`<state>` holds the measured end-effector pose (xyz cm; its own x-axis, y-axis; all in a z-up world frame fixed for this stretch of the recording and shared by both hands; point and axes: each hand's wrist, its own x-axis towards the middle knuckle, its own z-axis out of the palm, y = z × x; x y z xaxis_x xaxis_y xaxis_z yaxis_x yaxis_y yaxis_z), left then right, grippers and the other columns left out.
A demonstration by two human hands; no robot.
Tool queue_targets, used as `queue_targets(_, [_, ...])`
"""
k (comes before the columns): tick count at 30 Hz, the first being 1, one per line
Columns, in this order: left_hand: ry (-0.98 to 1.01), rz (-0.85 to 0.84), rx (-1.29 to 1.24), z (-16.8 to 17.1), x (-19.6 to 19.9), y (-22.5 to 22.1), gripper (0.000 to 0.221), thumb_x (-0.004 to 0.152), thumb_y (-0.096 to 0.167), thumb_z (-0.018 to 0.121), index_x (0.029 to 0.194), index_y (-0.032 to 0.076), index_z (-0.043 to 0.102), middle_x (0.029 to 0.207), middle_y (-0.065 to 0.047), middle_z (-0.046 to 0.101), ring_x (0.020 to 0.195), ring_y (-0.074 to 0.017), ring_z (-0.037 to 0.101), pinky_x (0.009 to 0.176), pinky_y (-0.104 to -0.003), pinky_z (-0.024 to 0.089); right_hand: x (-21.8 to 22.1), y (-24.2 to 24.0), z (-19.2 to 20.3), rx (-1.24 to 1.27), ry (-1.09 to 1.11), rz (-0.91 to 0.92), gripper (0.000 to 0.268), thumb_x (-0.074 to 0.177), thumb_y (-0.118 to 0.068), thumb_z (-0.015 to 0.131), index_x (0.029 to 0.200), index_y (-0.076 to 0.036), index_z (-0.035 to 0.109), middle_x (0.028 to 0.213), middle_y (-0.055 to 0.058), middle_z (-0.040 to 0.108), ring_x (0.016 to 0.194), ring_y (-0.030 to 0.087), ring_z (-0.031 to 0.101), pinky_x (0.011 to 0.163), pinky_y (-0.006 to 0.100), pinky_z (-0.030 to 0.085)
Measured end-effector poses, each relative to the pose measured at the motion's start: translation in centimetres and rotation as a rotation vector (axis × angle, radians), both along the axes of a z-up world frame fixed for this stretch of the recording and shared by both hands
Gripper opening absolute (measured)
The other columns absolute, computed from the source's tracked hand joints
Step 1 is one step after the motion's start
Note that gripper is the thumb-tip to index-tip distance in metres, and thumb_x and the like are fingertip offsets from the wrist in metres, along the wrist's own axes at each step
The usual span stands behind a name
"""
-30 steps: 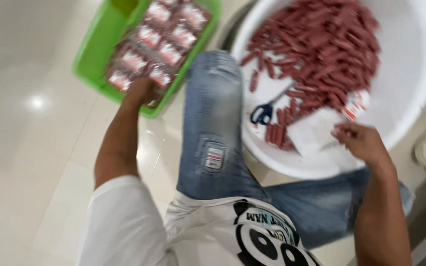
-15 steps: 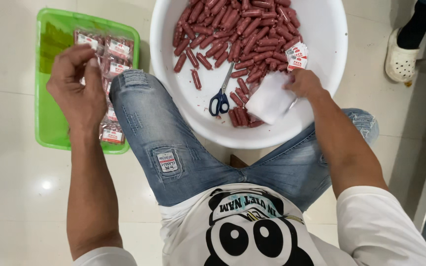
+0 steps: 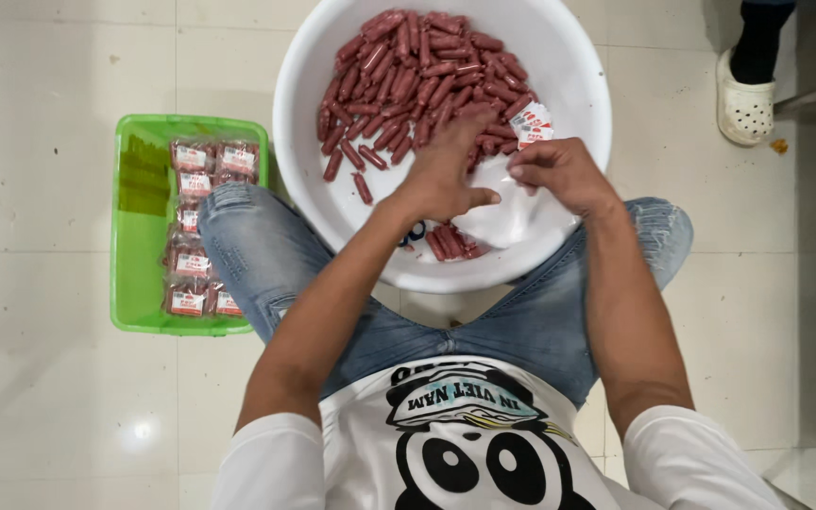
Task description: The person picks up sausages from a large white basin by hand, places them into small plastic bags, and then puts the bags into a green tray.
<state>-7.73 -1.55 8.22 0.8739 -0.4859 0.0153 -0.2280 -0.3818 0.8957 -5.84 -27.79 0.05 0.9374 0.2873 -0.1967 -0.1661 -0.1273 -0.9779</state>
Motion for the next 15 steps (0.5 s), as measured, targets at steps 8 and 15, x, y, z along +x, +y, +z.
queue_targets(8, [0.504,0.482,-0.574,-10.2,-0.4,-4.9,0.013,0.094,0.004,0.067,0.107,0.002,0.068,0.076,-0.013,0.072,0.059,-0.0162,0.068,0.055,-0.028,0.058,1.4,-0.4,-2.0,0.249,-0.016,-0.304,0.014,0.101,-0.011,0.069,0.109,0.000,0.072,0.079,0.014,0.070,0.062,0.018,0.073,0.057,0.030,0.065])
queue_targets(15, [0.503,0.566,-0.659,-9.8,-1.8,-2.9,0.007,0.092,0.004,0.071,0.099,0.003,0.070,0.070,-0.010,0.071,0.059,-0.0135,0.070,0.052,-0.022,0.058,1.4,1.6,-0.3,0.296,0.008,-0.212,0.054,0.097,-0.036,0.077,0.137,-0.004,0.059,0.096,0.013,0.073,0.075,0.019,0.076,0.059,0.028,0.064])
